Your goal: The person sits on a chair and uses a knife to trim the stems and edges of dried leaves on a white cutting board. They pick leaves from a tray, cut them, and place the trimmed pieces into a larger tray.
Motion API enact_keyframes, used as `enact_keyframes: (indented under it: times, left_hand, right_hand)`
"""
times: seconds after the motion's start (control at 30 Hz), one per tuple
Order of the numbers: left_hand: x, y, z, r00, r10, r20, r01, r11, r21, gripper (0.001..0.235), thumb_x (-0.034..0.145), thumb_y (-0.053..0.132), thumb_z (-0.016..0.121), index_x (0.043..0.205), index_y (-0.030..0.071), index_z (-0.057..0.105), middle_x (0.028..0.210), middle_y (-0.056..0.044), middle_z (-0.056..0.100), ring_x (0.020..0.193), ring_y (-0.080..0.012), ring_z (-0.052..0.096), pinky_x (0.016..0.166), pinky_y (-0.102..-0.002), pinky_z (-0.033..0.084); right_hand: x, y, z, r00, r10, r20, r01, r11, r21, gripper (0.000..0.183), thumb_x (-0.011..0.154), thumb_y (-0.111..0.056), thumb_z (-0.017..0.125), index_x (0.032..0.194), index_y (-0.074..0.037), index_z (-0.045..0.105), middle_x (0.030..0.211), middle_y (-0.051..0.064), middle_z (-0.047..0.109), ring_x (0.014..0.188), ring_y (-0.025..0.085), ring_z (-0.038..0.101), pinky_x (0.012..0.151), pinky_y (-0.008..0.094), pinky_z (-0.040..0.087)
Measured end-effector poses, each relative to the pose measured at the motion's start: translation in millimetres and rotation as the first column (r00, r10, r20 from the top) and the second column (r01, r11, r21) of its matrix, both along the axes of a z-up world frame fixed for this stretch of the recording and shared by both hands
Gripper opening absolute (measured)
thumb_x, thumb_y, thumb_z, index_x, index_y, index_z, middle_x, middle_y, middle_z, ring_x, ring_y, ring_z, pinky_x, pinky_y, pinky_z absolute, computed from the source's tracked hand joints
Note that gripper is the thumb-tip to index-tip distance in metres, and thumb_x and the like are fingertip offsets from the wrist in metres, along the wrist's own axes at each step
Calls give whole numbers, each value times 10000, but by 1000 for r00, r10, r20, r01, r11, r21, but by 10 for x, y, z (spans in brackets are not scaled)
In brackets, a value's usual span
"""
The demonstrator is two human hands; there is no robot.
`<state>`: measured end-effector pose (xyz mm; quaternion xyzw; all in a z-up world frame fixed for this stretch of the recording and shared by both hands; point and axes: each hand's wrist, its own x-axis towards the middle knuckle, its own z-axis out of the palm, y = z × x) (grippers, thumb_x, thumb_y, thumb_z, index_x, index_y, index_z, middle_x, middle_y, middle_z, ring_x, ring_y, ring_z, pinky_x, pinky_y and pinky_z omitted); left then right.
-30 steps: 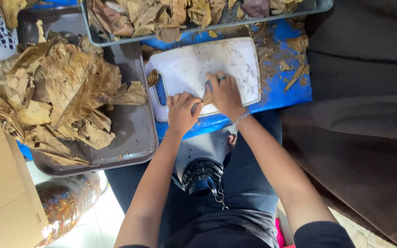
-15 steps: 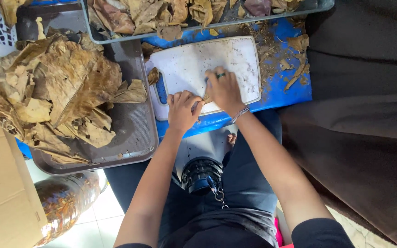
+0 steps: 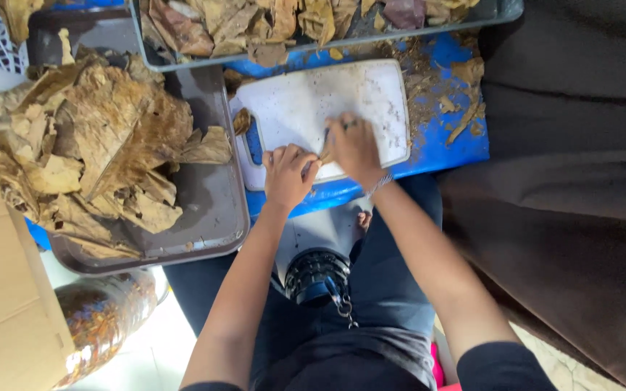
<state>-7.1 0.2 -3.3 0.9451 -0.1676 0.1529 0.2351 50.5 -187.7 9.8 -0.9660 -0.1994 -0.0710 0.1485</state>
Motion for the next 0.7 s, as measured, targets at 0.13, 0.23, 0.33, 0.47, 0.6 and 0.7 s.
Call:
enact_keyframes:
  times: [0.13, 0.23, 0.33, 0.47, 0.6, 0.7]
  left_hand:
    - [49, -14, 10, 999, -2, -53, 4, 999, 43, 193, 1059, 447, 564, 959, 284, 588, 918, 62, 453, 954, -163, 458, 904, -407, 285]
    - [74, -3, 32, 998, 7, -60, -3, 999, 51, 178, 1045, 453, 590, 952, 301, 593, 911, 73, 453, 958, -148, 458, 913, -402, 277]
    - [34, -5, 77, 998, -12, -58, 12, 1000, 11, 195, 1043, 443, 604, 932, 283, 602, 894, 63, 444, 939, -142, 445, 906, -393, 277]
    - [44, -19, 169, 995, -13, -94, 11, 1000, -25, 230, 1050, 455, 578, 933, 274, 658, 876, 74, 450, 906, -117, 414, 912, -368, 264]
    - [35, -13, 289, 993, -15, -116, 11, 999, -30, 259, 1068, 449, 575, 921, 258, 671, 875, 70, 448, 903, -124, 406, 889, -365, 256]
    - [-21, -69, 436, 989, -5, -148, -9, 995, -95, 307, 1054, 492, 592, 919, 223, 653, 893, 82, 411, 911, -120, 352, 912, -370, 240]
  right_hand:
    - [427, -333, 18, 979, -128, 159, 140, 987, -72, 316, 887, -211, 685, 1188, -159, 602, 1057, 98, 585, 901, 309, 635, 831, 459, 462]
    - [483, -451, 158, 934, -272, 233, 272, 962, 31, 324, 865, -182, 695, 1171, -129, 602, 1026, 105, 581, 823, 335, 646, 742, 470, 486]
    - [114, -380, 521, 910, -392, 131, 328, 877, 351, 242, 953, -93, 600, 1191, -91, 556, 1001, 112, 555, 794, 381, 646, 716, 454, 488]
    - [-469, -241, 791, 928, -325, -181, 325, 476, 817, 84, 1107, -85, 402, 1162, -48, 454, 741, 9, 557, 626, 168, 596, 626, 312, 466]
    - [-1079, -139, 480, 876, -341, -340, 447, 315, 837, 86, 1107, -105, 418, 1173, -52, 434, 664, 0, 511, 566, 132, 535, 579, 276, 447]
    - [-1326, -66, 496, 844, -349, -408, 497, 222, 839, 105, 1068, -63, 450, 1172, -63, 467, 620, -13, 480, 553, 101, 501, 545, 260, 416]
